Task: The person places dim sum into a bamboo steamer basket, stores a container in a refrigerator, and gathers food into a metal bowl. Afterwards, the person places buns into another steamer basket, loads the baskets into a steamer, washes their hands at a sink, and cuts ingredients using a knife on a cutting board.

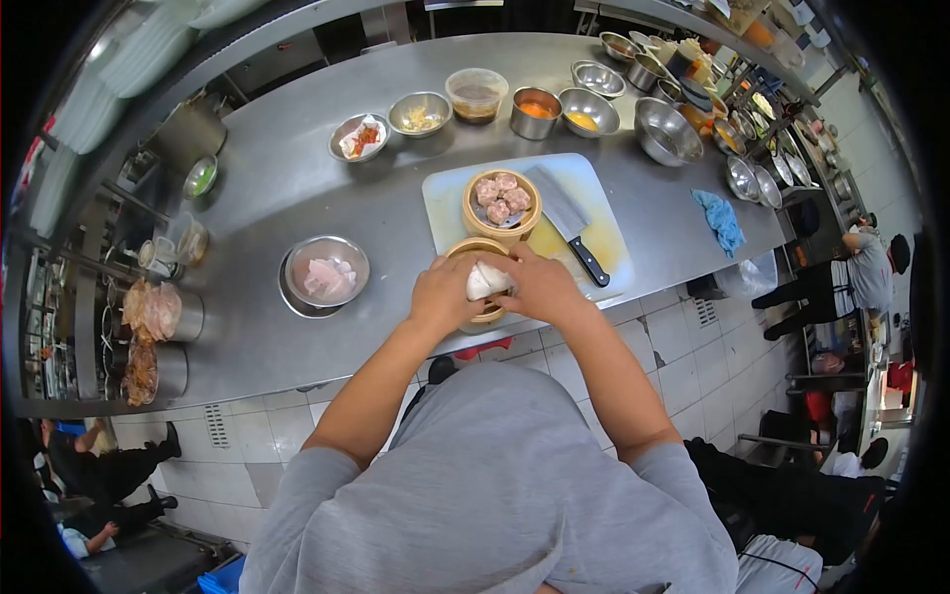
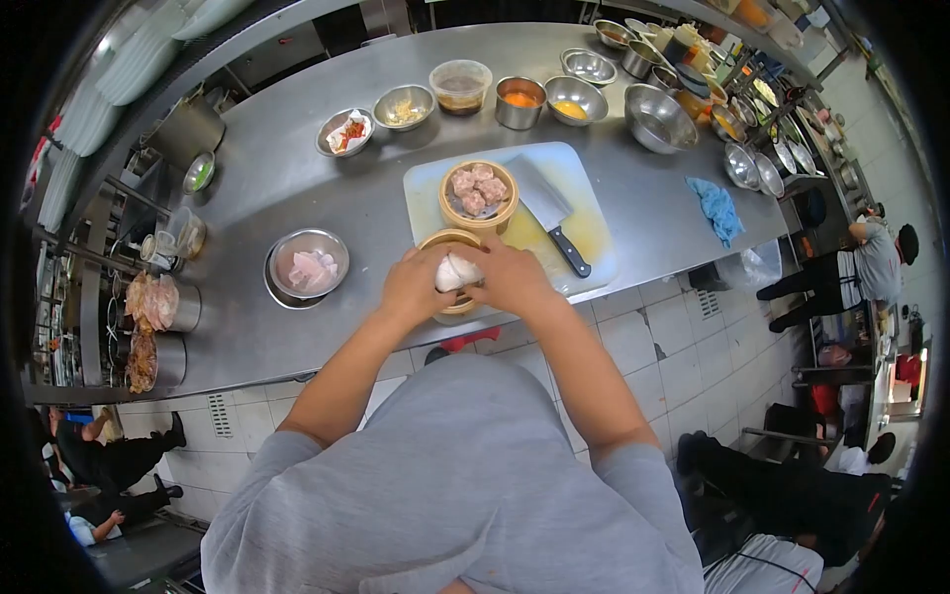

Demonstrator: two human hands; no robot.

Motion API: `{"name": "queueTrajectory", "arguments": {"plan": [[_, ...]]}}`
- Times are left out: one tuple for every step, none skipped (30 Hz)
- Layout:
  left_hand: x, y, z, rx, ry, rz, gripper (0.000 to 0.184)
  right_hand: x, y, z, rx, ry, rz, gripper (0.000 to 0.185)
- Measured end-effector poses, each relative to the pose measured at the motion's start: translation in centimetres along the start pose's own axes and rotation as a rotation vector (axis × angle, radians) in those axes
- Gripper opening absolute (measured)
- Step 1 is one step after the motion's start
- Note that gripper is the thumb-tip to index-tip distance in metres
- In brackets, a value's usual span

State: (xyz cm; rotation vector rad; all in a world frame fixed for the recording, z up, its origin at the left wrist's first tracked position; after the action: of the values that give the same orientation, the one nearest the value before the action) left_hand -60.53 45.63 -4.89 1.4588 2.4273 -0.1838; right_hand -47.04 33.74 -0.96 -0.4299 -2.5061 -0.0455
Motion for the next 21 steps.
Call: {"name": "queueTrajectory", "arguments": {"plan": [[0.2, -0.1, -0.2, -0.001, 0.001, -0.003, 0.079, 0.3, 0.4, 0.7, 0.049, 0.052, -0.004, 0.067], [0.5, -0.5, -0.5, -0.027, -0.038, 0.003, 0.076, 0.5, 0.5, 1.0, 0.055, 0.052, -0.009, 0.067], [0.7, -0.8, -0.8, -0.055, -0.077, 0.008, 0.074, 0.5, 0.6, 1.0, 0.040, 0.051, 0.031, 0.066], [0.7, -1.0, -1.3, -0.058, -0.078, -0.002, 0.074, 0.7, 0.8, 1.1, 0.025, 0.049, 0.072, 0.066], [0.6, -1.2, -1.8, -0.045, -0.107, -0.014, 0.072, 0.9, 0.8, 1.4, 0.031, 0.049, 0.067, 0.066], [0.6, -1.3, -2.1, -0.034, -0.136, -0.023, 0.069, 1.1, 0.6, 1.5, -0.039, 0.116, 0.071, 0.067], [1.1, -1.3, -1.9, -0.036, -0.138, -0.026, 0.069, 1.1, 0.4, 1.6, -0.109, 0.182, 0.076, 0.068], [1.7, -1.4, -1.8, -0.101, -0.266, 0.069, 0.068, 0.7, 0.3, 1.9, -0.106, 0.179, 0.074, 0.068], [2.1, -1.6, -1.8, -0.166, -0.395, 0.163, 0.068, 0.3, 0.0, 2.1, -0.192, 0.313, -0.014, 0.066], [2.3, -1.9, -2.4, -0.168, -0.399, 0.157, 0.068, 0.1, -0.3, 2.0, -0.276, 0.448, -0.103, 0.064], [2.5, -2.3, -2.7, 0.006, -0.703, 0.063, 0.067, 0.3, -0.5, 2.0, -0.267, 0.447, -0.105, 0.064], [2.4, -2.6, -2.7, 0.184, -1.004, -0.034, 0.067, 0.7, -0.7, 1.6, -0.282, 0.488, -0.145, 0.063], [2.4, -2.7, -3.0, 0.179, -1.006, -0.038, 0.067, 1.1, -0.9, 1.2, -0.299, 0.528, -0.184, 0.062], [2.2, -2.7, -3.2, 0.190, -1.018, -0.021, 0.066, 1.6, -1.2, 1.2, -0.295, 0.528, -0.186, 0.062], [2.0, -2.7, -3.4, 0.202, -1.028, -0.001, 0.066, 2.1, -1.4, 1.4, -0.319, 0.499, -0.129, 0.061], [1.7, -2.7, -3.7, 0.201, -1.029, 0.001, 0.066, 2.4, -1.6, 1.4, -0.345, 0.469, -0.073, 0.060], [1.3, -2.7, -4.3, 0.165, -0.969, 0.036, 0.066, 2.7, -1.6, 1.4, -0.347, 0.467, -0.074, 0.060], [1.0, -2.6, -4.6, 0.130, -0.908, 0.072, 0.065, 2.9, -1.7, 1.2, -0.390, 0.426, -0.074, 0.059], [1.2, -2.5, -4.5, 0.130, -0.908, 0.075, 0.065, 3.1, -1.9, 0.8, -0.432, 0.385, -0.072, 0.058], [1.5, -2.4, -4.5, 0.087, -0.782, 0.126, 0.065, 3.2, -2.1, 0.2, -0.434, 0.383, -0.072, 0.058], [1.7, -2.2, -4.6, 0.044, -0.657, 0.174, 0.064, 3.5, -2.3, -0.5, -0.364, 0.423, -0.112, 0.058]]}}
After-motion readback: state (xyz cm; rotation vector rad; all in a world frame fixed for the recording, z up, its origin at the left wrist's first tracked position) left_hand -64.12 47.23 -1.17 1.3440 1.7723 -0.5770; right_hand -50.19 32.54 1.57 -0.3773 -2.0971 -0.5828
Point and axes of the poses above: each hand's wrist, its own y-axis towards the middle knuckle, its own z-axis out of the palm, x = y × z, the point moved 4 cm from there along y, towards the middle knuckle, and after that the axes turned 13 degrees about y, right-handed, at the moved point
